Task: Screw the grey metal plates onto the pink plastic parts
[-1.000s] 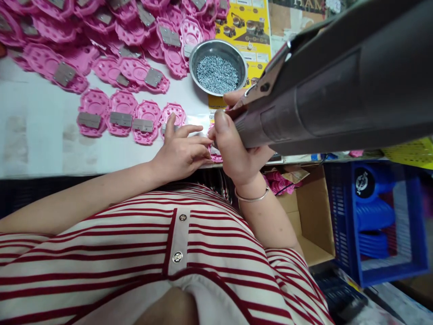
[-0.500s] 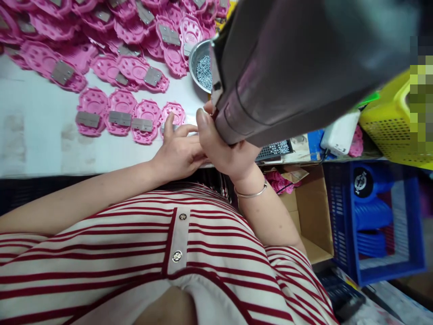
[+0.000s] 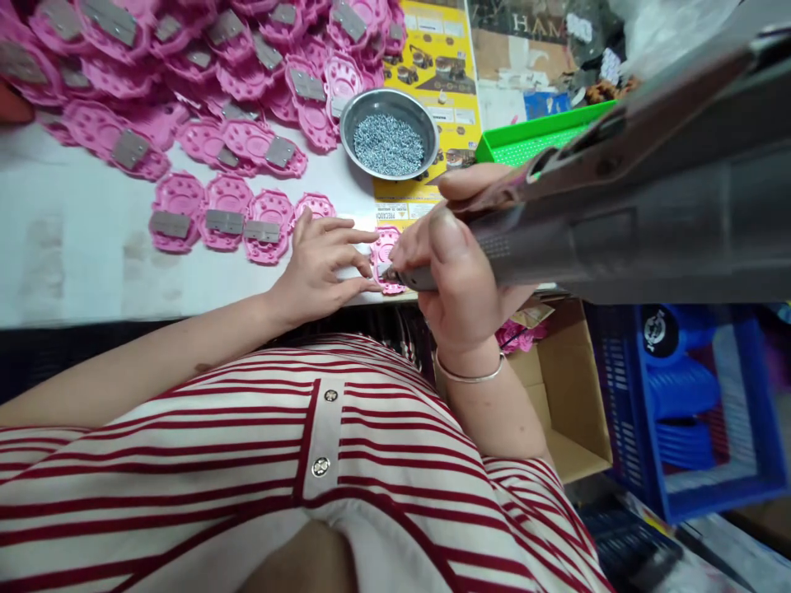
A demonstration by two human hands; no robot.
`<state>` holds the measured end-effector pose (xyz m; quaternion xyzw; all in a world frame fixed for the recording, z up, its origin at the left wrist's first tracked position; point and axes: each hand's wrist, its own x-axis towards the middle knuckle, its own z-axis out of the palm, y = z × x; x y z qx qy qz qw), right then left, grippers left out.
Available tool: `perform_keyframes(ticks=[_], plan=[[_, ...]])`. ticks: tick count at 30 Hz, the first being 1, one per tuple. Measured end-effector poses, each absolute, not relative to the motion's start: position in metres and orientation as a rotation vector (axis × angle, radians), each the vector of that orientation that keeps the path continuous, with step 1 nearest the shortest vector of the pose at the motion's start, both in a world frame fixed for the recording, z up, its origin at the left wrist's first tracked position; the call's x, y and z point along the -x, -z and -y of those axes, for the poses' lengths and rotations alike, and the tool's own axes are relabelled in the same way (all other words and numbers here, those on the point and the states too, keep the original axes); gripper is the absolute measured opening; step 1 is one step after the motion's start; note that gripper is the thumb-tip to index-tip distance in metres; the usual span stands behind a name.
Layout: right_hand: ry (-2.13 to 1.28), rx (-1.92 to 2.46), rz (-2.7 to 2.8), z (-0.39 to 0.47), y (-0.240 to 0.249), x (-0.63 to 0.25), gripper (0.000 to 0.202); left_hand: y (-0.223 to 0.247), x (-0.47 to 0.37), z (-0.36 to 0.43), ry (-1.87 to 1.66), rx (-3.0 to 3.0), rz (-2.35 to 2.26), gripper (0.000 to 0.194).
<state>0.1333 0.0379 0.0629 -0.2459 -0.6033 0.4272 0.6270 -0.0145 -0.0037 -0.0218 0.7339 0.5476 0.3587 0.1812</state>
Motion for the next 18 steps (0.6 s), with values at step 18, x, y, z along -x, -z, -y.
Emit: perform_keyframes(ticks=[18], plan=[[-0.921,0.407,1.464,-0.025,-0.066,-0.139,0.015,0.019,0.009,0.003,-0.941,-2.104,-1.496,0.040]])
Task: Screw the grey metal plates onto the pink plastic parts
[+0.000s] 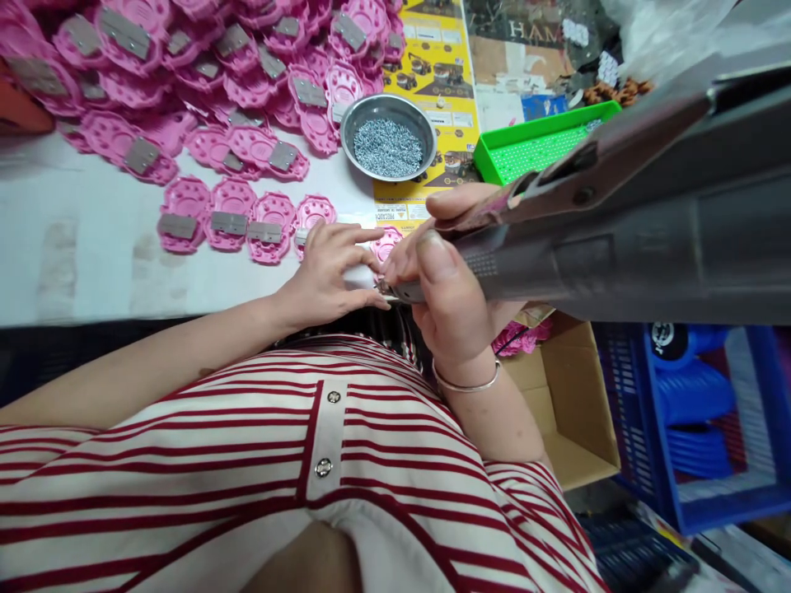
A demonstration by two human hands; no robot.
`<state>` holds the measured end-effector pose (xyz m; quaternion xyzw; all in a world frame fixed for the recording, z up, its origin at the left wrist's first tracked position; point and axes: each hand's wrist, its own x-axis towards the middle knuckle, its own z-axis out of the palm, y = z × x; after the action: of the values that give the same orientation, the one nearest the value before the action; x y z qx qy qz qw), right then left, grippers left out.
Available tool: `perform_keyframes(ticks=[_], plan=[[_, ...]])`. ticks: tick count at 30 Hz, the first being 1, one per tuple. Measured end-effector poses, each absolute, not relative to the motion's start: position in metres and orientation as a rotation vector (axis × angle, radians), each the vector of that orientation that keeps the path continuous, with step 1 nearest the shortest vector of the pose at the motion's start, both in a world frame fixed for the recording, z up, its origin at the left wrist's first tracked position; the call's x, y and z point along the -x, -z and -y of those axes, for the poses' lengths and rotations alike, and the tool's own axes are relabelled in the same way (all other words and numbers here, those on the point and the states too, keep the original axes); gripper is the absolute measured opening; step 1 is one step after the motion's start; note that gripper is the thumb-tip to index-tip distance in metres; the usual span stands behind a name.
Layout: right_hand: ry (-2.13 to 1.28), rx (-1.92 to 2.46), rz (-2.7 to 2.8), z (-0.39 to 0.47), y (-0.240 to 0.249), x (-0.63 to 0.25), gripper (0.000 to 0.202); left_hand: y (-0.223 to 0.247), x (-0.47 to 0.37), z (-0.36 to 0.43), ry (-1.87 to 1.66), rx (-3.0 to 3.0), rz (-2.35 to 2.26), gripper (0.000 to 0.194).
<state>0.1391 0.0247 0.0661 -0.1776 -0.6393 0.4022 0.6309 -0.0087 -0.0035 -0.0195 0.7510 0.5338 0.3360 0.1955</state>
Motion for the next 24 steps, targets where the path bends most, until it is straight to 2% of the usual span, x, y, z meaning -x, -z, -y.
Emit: perform_keyframes(ticks=[2,4,7,11,18,21,24], plan=[[-0.859,0.477,1.415,-0.025,-0.063,-0.142,0.015,0.020,0.006,0.001,-0.874,-2.130,-1.559,0.060],[-0.790,0.511,1.360,-0.025,-0.061,-0.147,0.010,0.019,0.003,-0.002,-0.811,-2.184,-1.569,0.070],[-0.744,0.464,1.294,-0.025,-0.058,-0.157,0.010,0.015,-0.003,-0.006,-0.708,-2.293,-1.515,0.065],[-0.853,0.498,1.214,-0.023,-0.061,-0.169,0.011,0.012,-0.008,-0.009,-0.616,-2.357,-1.453,0.052],[-0.859,0.528,1.204,-0.027,-0.058,-0.173,0.012,0.012,0.000,-0.011,-0.601,-2.316,-1.447,0.045],[-0.821,0.575,1.277,-0.027,-0.057,-0.173,0.005,0.012,0.002,-0.015,-0.612,-2.297,-1.508,0.042],[-0.785,0.627,1.321,-0.025,-0.058,-0.173,0.023,0.011,0.003,-0.019,-0.582,-2.305,-1.537,0.044]])
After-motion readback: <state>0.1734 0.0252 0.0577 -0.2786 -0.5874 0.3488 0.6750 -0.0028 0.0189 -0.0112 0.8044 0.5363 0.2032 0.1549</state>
